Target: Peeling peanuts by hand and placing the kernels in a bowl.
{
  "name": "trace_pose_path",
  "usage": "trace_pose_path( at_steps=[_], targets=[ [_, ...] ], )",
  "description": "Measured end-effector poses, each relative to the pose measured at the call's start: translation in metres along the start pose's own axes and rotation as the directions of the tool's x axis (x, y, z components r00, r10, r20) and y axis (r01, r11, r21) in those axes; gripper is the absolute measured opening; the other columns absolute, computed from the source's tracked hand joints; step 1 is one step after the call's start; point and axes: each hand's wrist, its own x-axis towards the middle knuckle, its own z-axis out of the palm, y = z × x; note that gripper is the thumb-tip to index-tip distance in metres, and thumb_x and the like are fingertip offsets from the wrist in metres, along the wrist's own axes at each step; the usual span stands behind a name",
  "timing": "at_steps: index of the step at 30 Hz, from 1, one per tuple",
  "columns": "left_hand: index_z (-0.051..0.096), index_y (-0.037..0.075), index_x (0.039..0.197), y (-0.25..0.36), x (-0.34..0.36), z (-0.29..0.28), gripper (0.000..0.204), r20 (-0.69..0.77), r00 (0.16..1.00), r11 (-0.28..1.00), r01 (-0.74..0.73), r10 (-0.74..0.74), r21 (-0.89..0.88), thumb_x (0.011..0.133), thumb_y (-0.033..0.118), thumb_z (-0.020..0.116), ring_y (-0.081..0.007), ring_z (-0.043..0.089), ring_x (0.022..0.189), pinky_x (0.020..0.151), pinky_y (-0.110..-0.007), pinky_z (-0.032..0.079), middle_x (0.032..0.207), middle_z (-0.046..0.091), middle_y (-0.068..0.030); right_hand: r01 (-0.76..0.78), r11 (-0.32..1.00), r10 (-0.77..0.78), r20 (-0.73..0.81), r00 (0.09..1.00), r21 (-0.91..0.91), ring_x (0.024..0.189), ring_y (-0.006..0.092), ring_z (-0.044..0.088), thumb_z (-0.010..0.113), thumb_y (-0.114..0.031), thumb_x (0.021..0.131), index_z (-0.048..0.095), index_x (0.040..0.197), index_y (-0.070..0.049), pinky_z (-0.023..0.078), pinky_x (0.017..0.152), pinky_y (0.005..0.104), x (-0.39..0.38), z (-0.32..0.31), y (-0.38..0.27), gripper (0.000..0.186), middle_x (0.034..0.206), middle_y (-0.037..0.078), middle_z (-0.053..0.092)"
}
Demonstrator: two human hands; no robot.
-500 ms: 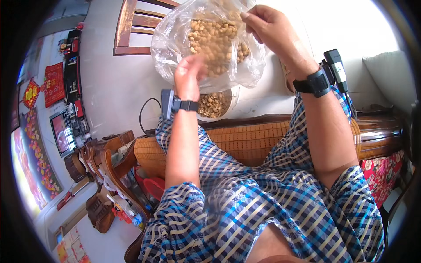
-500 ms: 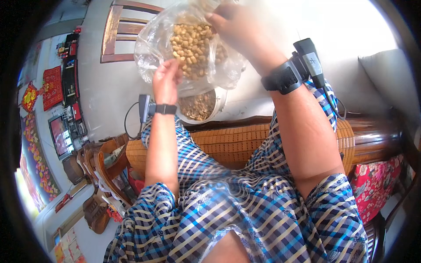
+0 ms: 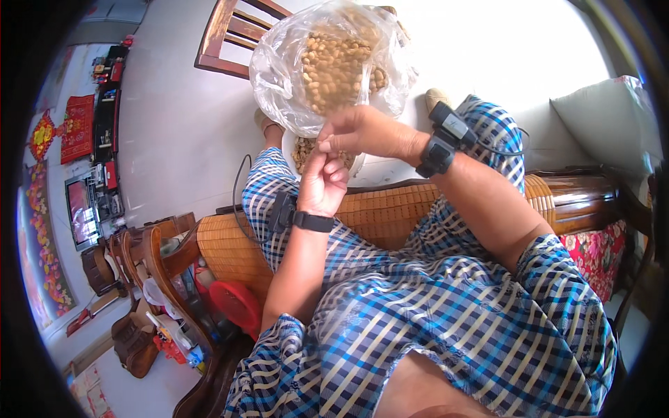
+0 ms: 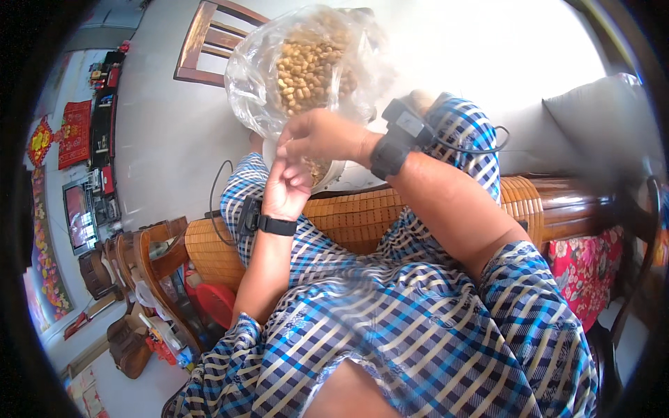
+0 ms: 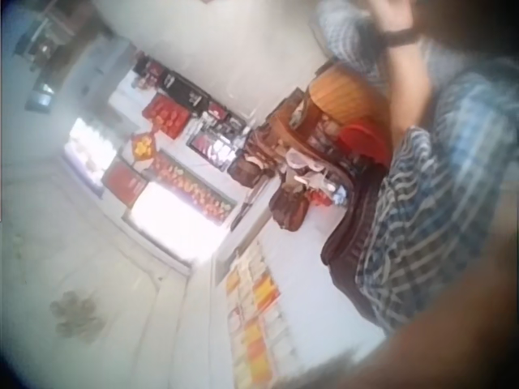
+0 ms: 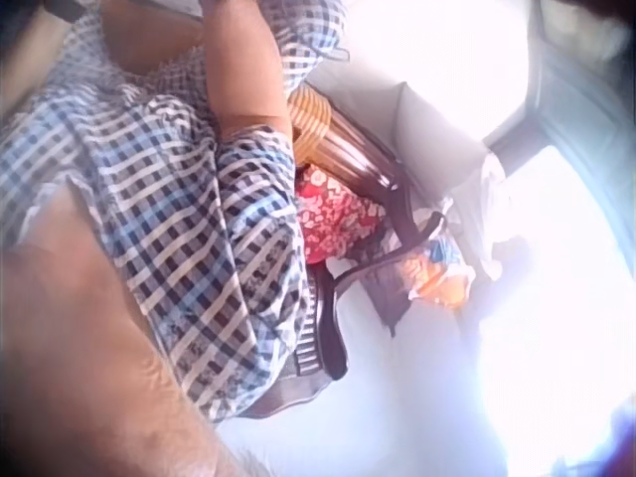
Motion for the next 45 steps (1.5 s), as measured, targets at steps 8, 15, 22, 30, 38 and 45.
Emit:
trace_pose_path(
  at_steps=[8,15,22,30,38,45],
  targets=[
    [0.06,0.012,0.092,-0.023,-0.079,-0.046,0.016,-0.034,0.999,0.999,-0.022,0.021,-0.032,0.089,0.027,0.064,-0.0012,0.045,0.056,0.048,-0.014,0.036,0.072,0.053,0.0063,-0.056,0.955,0.095,-0.121,0.988,0.29,0.071,0.0057,0.053,0.066,-0.025,0.087,0.065,0.103,-0.002,0.044,0.063,0.0207,-0.058,0.1,0.007,0.028,0.081,-0.002,0.063],
    [0.06,0.014,0.088,-0.046,-0.09,-0.083,0.011,-0.08,0.995,0.994,-0.051,0.059,0.099,0.087,0.024,0.066,-0.003,0.046,0.054,0.047,-0.017,0.036,0.069,0.054,0.0059,-0.176,0.877,0.318,-0.267,0.909,0.447,0.065,0.0049,0.05,0.065,-0.023,0.088,0.064,0.104,-0.003,0.042,0.058,0.02,-0.089,0.14,0.043,0.025,0.077,-0.002,0.059],
    [0.065,0.008,0.09,-0.054,-0.08,-0.099,0.01,-0.067,0.986,0.957,-0.131,0.153,0.26,0.087,0.017,0.066,-0.0031,0.046,0.063,0.058,-0.018,0.037,0.073,0.055,0.0071,-0.116,0.861,0.303,-0.316,0.899,0.495,0.062,0.0053,0.048,0.063,-0.026,0.089,0.059,0.097,-0.003,0.04,0.054,0.0196,-0.094,0.151,0.064,0.025,0.074,-0.002,0.055],
    [0.064,0.006,0.076,-0.052,-0.073,-0.085,0.014,-0.141,0.919,0.819,-0.248,0.367,0.518,0.081,0.017,0.072,-0.0052,0.041,0.046,0.043,-0.019,0.031,0.058,0.053,0.0014,-0.05,0.994,-0.007,-0.514,0.858,-0.097,0.066,0.0128,0.053,0.064,-0.025,0.087,0.057,0.09,0.001,0.045,0.059,0.0289,-0.083,0.145,0.072,0.028,0.074,0.006,0.058],
    [0.064,0.004,0.075,-0.049,-0.073,-0.071,0.016,-0.075,0.893,0.691,-0.289,0.444,0.663,0.081,0.016,0.072,-0.0052,0.045,0.046,0.043,-0.018,0.033,0.059,0.058,-0.0009,-0.066,0.991,0.116,-0.477,0.871,0.12,0.062,0.0068,0.05,0.06,-0.02,0.091,0.058,0.091,-0.003,0.043,0.055,0.0223,-0.08,0.136,0.069,0.017,0.073,0.0,0.056],
    [0.065,0.004,0.082,-0.037,-0.077,-0.054,0.019,-0.083,0.881,0.598,-0.245,0.467,0.763,0.085,0.022,0.068,-0.0081,0.051,0.047,0.046,-0.018,0.036,0.064,0.063,-0.0036,-0.051,0.896,0.28,-0.472,0.836,0.442,0.066,0.0085,0.053,0.056,-0.021,0.093,0.054,0.098,-0.002,0.047,0.061,0.0233,-0.075,0.096,0.057,0.02,0.086,0.007,0.062]
  ],
)
